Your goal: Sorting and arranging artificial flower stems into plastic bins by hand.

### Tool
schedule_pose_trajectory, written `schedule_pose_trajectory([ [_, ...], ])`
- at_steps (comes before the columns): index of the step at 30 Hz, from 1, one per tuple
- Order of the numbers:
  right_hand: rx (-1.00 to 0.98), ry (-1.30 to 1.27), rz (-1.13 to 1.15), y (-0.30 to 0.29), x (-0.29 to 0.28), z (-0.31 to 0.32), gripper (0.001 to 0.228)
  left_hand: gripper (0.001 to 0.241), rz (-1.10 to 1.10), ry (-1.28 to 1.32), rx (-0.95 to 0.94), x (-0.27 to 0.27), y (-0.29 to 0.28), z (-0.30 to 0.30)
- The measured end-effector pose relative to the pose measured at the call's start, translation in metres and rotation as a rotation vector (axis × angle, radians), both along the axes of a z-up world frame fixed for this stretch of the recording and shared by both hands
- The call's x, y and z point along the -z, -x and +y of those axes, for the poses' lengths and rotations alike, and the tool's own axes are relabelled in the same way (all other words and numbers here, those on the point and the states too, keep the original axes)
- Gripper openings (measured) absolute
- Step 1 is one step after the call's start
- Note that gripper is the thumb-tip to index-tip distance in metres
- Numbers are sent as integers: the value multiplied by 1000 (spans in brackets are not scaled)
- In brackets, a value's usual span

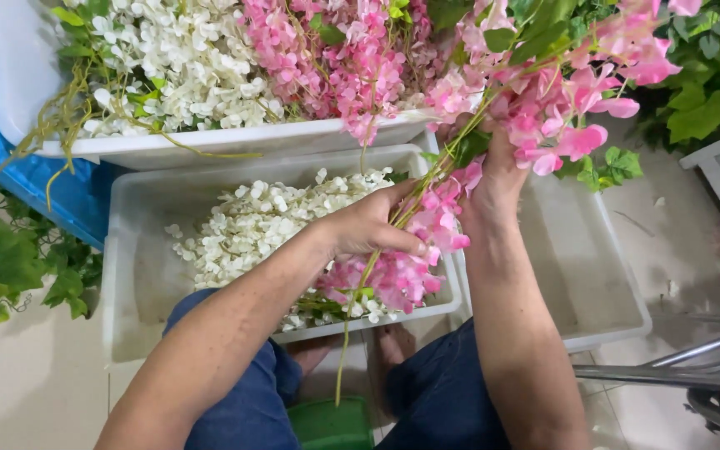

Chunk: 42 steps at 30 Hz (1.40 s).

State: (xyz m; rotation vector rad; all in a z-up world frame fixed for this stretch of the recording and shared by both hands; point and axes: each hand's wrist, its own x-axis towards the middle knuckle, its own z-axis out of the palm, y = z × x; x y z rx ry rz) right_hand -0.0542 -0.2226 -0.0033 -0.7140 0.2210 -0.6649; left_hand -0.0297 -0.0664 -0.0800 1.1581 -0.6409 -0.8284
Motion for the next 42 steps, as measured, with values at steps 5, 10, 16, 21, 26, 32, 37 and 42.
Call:
schedule_pose_trajectory([
  [5,61,123,36,-18,8,-22,22,66,206,0,-38,14,-21,4],
  [10,154,241,151,-32,56,-34,43,103,-251,-91,-112,-31,-16,28],
  [16,-220,643,454,-3,14,-12,83,47,-250,-204,-477,-51,-23,35],
  [21,203,1546,-2,-2,29,-17,90,49,-214,-579,-608,-97,-25,47],
  [26,549,2168,144,-8,50,-19,87,61,-483,-718,-332,-101,-21,57],
  [32,469,2282,178,-5,31,-14,77,53,-887,-776,-37,-82,-24,56],
  [37,469,2185,-21,-28,78,-51,43,68,-1061,-468,-112,-95,-15,66],
  [42,291,2108,316,-18,74,-48,57,98,-1156,-756,-234,-94,-15,73],
])
